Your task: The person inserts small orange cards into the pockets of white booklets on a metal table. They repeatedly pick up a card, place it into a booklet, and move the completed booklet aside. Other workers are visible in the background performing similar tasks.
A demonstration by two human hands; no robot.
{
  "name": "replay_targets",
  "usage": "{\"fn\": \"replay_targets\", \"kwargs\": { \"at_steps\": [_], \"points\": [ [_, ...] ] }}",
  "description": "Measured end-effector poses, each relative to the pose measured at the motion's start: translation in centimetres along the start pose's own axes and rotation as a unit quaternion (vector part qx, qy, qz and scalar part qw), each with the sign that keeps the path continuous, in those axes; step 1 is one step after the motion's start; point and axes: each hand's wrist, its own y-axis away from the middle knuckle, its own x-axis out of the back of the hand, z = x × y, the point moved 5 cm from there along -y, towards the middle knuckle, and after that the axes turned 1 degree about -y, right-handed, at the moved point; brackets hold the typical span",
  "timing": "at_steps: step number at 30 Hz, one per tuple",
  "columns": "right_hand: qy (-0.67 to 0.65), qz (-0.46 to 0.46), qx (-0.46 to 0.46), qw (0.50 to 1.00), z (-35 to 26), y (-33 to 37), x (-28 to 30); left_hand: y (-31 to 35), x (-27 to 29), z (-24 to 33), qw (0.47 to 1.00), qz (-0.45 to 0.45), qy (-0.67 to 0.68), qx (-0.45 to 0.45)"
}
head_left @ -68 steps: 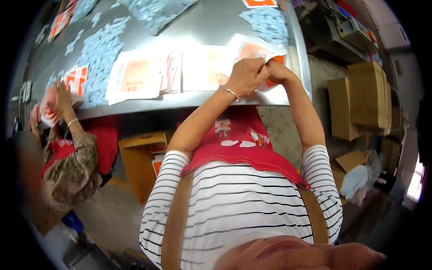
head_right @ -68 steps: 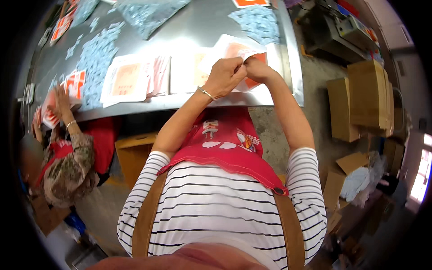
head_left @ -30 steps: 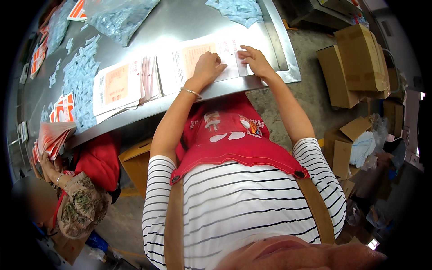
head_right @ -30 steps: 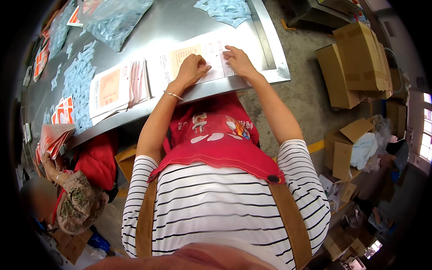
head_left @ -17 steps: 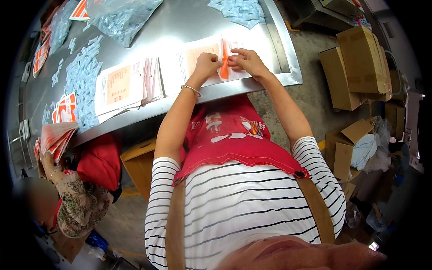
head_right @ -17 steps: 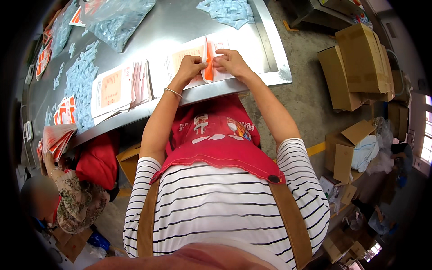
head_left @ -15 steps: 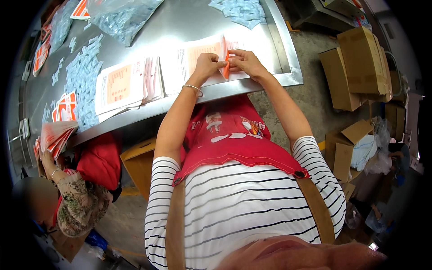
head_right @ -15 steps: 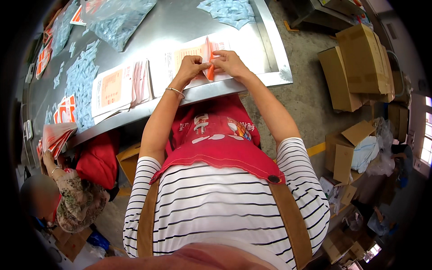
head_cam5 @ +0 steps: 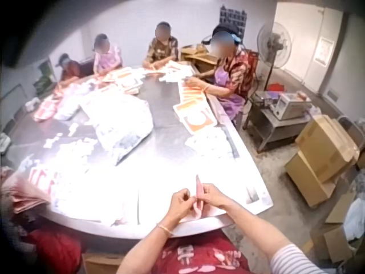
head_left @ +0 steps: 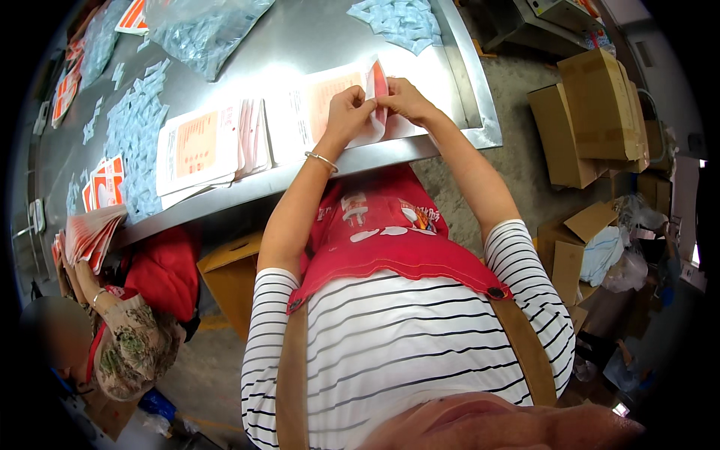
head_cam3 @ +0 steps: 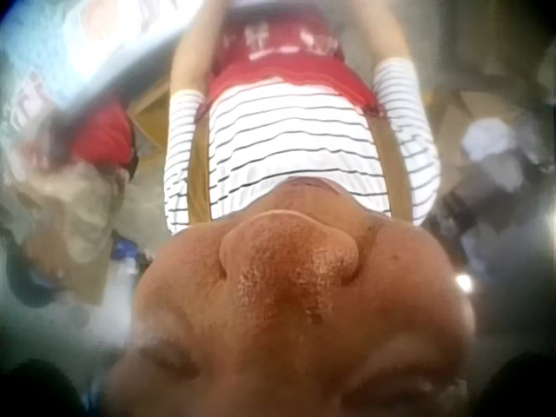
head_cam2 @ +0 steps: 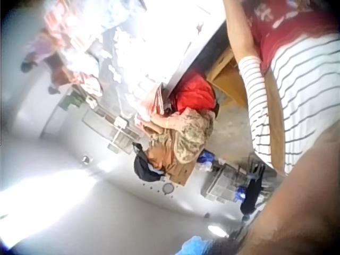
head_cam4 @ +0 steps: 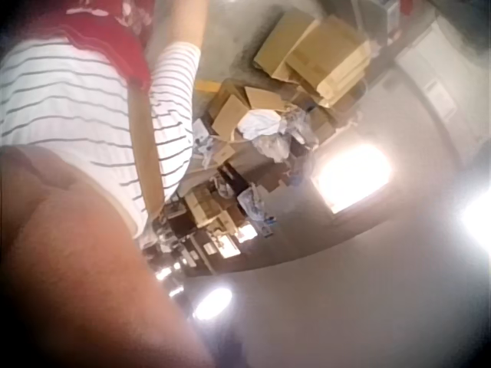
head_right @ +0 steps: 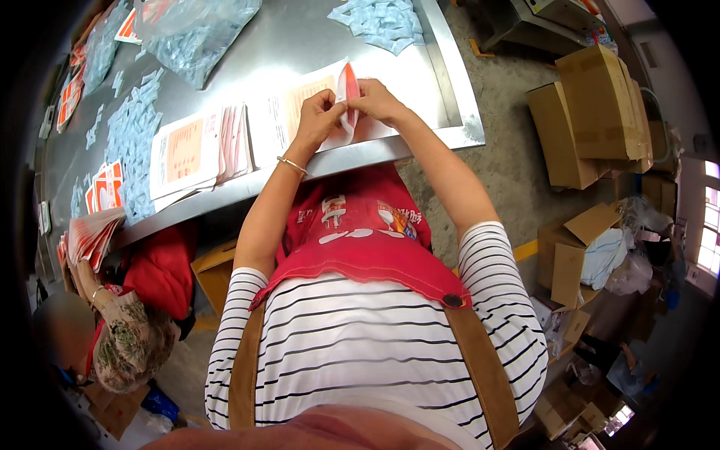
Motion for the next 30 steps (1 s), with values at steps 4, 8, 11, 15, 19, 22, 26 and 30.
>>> {"fn": "replay_targets", "kwargs": {
  "at_steps": [4,8,11,15,19,22,26,30],
  "points": [
    [0.154,0.025,0.026,0.987,-0.8,-3.6,2.4,0.5,1.0,1.9,0.993,-0.003,0.115,0.036],
    [0.167,0.216,0.134,0.952,-1.1,-7.3,7.8,0.0,1.4,1.1,0.994,0.016,0.090,0.052],
    [0.478,0.290,0.145,0.816,-0.5,-7.7,8.8,0.0,1.2,0.9,0.995,0.004,0.087,0.051],
    [0.524,0.263,0.095,0.804,-1.1,-6.3,8.2,0.2,1.2,0.8,0.995,0.011,0.070,0.071],
    [0.370,0.198,0.103,0.902,-2.9,-5.0,9.0,0.0,0.9,0.9,0.996,0.021,0.066,0.055],
    [-0.048,0.028,0.061,0.997,-6.0,-2.0,4.7,-0.2,0.8,0.6,0.998,0.024,0.027,0.052],
    [-0.071,0.004,-0.034,0.997,-4.5,0.2,0.6,-0.6,0.5,0.2,0.998,0.028,-0.030,-0.038],
    [0.005,0.038,-0.077,0.996,-4.0,0.4,0.7,-0.3,0.7,0.8,0.994,0.072,-0.059,-0.055]
  ]
}}
